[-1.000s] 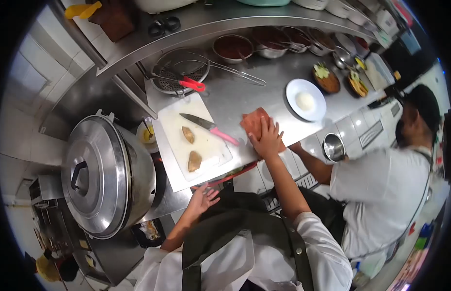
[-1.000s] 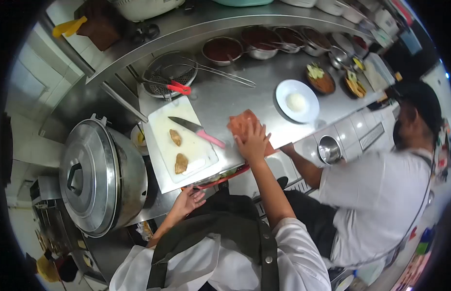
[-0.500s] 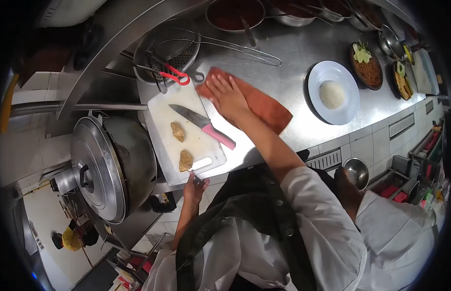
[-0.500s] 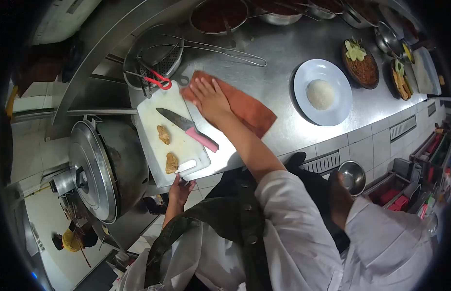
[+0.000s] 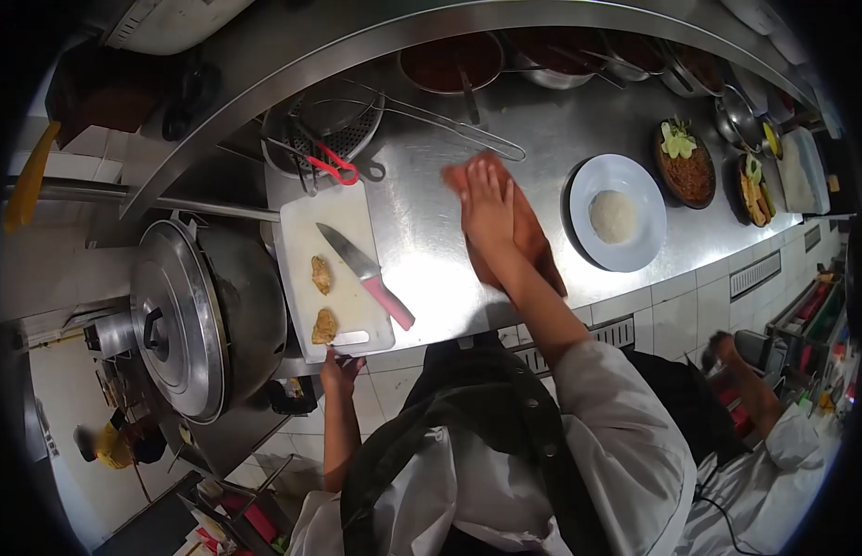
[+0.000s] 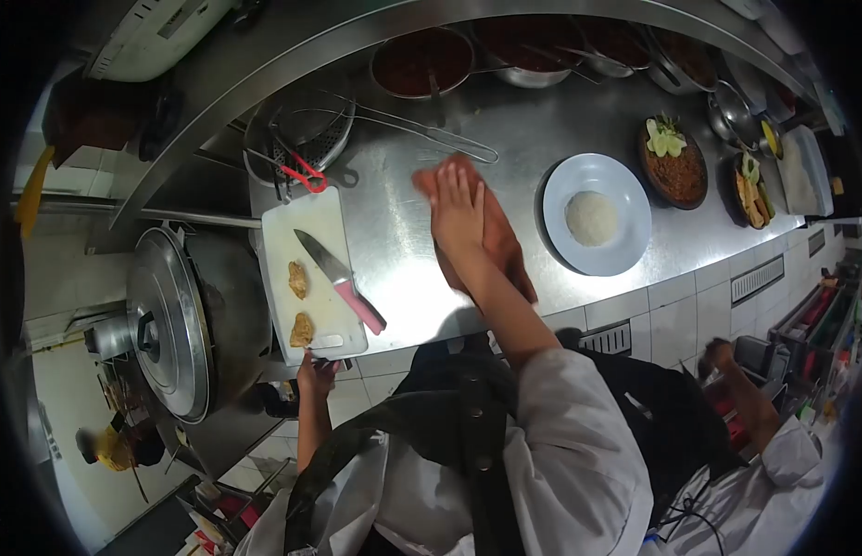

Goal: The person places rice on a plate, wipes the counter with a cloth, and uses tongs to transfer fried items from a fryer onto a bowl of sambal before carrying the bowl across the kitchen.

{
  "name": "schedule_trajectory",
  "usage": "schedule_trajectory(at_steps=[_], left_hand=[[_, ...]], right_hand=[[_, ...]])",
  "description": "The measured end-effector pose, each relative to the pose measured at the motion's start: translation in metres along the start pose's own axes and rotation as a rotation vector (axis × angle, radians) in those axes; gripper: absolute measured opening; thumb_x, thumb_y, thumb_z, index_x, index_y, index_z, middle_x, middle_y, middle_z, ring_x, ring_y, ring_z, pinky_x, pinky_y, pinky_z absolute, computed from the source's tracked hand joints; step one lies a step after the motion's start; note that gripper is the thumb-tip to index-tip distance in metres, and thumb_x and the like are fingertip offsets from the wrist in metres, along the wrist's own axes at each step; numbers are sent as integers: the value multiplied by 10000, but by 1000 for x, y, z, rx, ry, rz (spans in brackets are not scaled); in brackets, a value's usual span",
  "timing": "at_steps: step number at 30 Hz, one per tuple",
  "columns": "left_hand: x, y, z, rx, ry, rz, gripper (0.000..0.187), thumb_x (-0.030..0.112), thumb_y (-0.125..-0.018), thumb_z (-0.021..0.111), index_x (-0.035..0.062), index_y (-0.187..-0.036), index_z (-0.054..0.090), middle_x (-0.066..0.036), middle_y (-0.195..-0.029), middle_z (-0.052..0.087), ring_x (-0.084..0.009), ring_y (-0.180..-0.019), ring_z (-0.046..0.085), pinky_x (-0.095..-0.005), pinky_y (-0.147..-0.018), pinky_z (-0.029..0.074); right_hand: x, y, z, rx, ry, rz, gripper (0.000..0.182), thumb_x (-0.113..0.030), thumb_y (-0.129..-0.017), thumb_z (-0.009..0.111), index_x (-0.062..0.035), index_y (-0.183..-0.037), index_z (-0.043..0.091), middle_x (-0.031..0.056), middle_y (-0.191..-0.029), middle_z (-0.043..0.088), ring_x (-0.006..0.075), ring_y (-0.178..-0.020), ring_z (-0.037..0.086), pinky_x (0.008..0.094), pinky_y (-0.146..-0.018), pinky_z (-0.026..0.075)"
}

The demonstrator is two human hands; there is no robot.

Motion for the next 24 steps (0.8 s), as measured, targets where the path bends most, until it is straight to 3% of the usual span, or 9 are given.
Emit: schedule_trajectory(at_steps=[3,6,9,14,18,19,24], left_hand=[[4,-2,-5,-50,26,-14,408,328,-860,391,18,-1123,352,-201,-1062,441,-372,-903,519,-427,-645,506],[4,-2,-4,-23,-7,-3,412,326,-865,379,28,-1146,329,-217,-1133,384,-395,-913,504,-445,-664,500],[4,-4,-3,-23,5,-17,435,329,-870,362,33,-1181,288,-238,-1176,335,-414,-938,480,-468,-686,489],[1,-12,-9,-64,-42,-21,462,332,-879,348,22,-1213,268,-209,-1213,307,-384,-979,457,-475,-720,468],[3,-5,-3,-80,-59,-25,405,317,-892,318,44,-1190,314,-169,-1146,399,-315,-972,471,-458,-720,469],[3,-6,-4,-77,-50,-69,401,319,-893,315,43,-1184,320,-168,-1143,400,-310,-972,472,-454,-723,469],[10,2,1,-111,-15,-62,438,307,-894,316,17,-1216,255,-181,-1190,357,-342,-1037,433,-447,-764,466]], right_hand=[[26,-45,18,381,22,458,474,-256,-847,347,-37,-1262,284,142,-1325,252,254,-1243,200,475,-998,84],[47,-78,15,395,34,687,501,-270,-842,348,-29,-1272,255,156,-1334,222,260,-1254,167,481,-997,75],[60,-114,23,316,121,644,521,-294,-837,339,-42,-1282,237,154,-1343,199,272,-1260,135,486,-996,62],[53,-144,21,81,246,243,498,-317,-833,325,-110,-1282,263,114,-1347,210,268,-1252,159,481,-995,74],[23,-114,26,-194,202,-12,473,-304,-838,336,-134,-1276,284,76,-1347,227,248,-1239,204,459,-1002,97],[8,-101,27,13,152,-164,448,-314,-845,338,-144,-1259,319,29,-1335,262,209,-1225,245,424,-1003,148],[-70,-20,28,-177,-87,-587,416,-222,-856,343,-168,-1267,309,24,-1328,278,209,-1233,228,393,-1014,147]])
Point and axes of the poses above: each hand's wrist, its own y-axis away from the middle knuckle, its own z-axis out of the palm, x = y × z, the point moved 3 cm from there along -y, towards the middle knuckle
